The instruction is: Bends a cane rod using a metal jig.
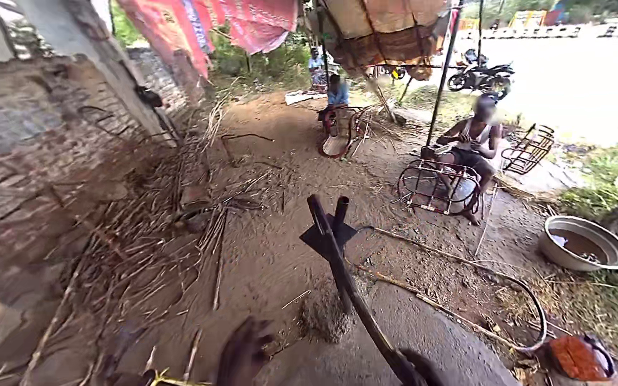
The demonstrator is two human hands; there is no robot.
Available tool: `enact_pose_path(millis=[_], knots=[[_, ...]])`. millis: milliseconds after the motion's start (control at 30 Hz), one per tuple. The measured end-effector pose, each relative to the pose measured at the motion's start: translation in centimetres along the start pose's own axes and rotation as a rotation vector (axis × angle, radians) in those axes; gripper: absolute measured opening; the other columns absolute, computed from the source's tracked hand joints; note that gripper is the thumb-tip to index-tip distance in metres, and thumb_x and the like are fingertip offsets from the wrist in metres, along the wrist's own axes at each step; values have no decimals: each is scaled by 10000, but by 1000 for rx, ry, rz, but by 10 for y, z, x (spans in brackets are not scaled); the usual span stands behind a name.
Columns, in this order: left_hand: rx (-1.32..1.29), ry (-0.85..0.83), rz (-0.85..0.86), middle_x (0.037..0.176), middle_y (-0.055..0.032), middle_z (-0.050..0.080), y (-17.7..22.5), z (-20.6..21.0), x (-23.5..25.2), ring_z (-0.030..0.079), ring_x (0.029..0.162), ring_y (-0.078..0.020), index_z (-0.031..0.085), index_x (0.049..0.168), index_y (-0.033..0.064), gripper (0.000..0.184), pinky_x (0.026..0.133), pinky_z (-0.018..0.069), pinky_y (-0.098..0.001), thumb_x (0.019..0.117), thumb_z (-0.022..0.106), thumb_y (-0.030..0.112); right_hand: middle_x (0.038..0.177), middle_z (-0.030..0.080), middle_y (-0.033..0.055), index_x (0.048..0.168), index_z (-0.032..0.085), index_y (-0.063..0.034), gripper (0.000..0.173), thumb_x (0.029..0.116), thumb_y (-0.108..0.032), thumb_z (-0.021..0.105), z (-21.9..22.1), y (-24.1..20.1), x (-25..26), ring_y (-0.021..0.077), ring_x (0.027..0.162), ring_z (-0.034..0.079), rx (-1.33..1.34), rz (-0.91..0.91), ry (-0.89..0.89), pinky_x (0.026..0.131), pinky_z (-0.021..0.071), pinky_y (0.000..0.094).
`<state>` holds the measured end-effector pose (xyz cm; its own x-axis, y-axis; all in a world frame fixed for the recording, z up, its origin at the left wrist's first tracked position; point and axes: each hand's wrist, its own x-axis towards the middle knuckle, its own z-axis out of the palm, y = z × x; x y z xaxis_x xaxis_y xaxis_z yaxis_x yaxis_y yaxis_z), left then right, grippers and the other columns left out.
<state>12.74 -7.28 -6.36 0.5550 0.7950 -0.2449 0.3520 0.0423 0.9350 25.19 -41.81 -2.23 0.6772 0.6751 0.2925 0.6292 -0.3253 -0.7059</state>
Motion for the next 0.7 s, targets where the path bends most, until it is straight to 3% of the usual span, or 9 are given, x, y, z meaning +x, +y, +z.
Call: enact_pose_path(millis=[67,100,167,267,333,467,533,600,700], knots=[[-293,-397,-11,1287,-168,675,42,101,-19,730,973,-262,386,1510,10,499,783,618,-411,1100,386,293,1429,587,183,1424,605,-70,420,1006,-91,572,14,2,18,317,1128,675,-92,3,3,895,599,433],[-388,-489,-49,1217,-183,696,54,134,-22,733,949,-270,443,1455,-10,449,796,624,-413,1104,408,267,1447,573,177,1426,603,-83,436,991,-100,591,23,4,25,305,1113,680,-107,-1,5,879,604,415],[-507,-486,-166,974,-190,715,65,173,-18,729,813,-249,598,1231,-60,302,745,631,-384,1096,475,180,1395,594,194,1423,598,-93,441,991,-176,621,33,4,36,268,1044,711,-126,-12,58,821,623,380],[-566,-423,-287,881,-181,706,67,182,-5,715,734,-220,638,1115,-64,271,686,627,-343,1079,511,172,1052,690,120,1240,712,-130,343,1035,-373,583,30,11,53,193,750,704,-214,-54,210,584,599,334],[-547,-389,-283,883,-179,703,68,181,-3,705,722,-211,642,1128,-50,287,654,614,-324,1079,510,200,811,651,51,1087,742,-130,361,1043,-424,537,23,17,69,173,620,646,-295,-102,308,483,531,323],[-448,-393,-240,800,-139,670,99,188,3,671,617,-177,600,1155,0,292,553,591,-291,1086,497,266,531,512,-27,704,600,-162,479,1056,-415,394,2,21,99,144,436,547,-345,37,507,367,405,336],[-439,-433,-235,820,-149,687,113,194,16,680,622,-182,598,1175,14,296,555,591,-289,1074,528,283,478,465,-13,638,566,-157,540,1057,-428,360,-17,29,115,171,414,527,-317,184,543,371,383,373],[-455,-486,-242,837,-153,696,122,207,32,678,626,-175,617,1161,18,293,547,580,-279,1064,549,286,496,495,-3,637,585,-156,590,1064,-485,342,-41,45,130,184,449,549,-272,287,540,405,396,409],[-446,-553,-291,860,-151,704,137,235,46,691,662,-183,608,1162,35,293,587,591,-293,1052,574,304,508,469,-29,637,557,-168,578,1059,-514,370,-70,79,154,139,442,483,-180,304,527,418,359,383]])
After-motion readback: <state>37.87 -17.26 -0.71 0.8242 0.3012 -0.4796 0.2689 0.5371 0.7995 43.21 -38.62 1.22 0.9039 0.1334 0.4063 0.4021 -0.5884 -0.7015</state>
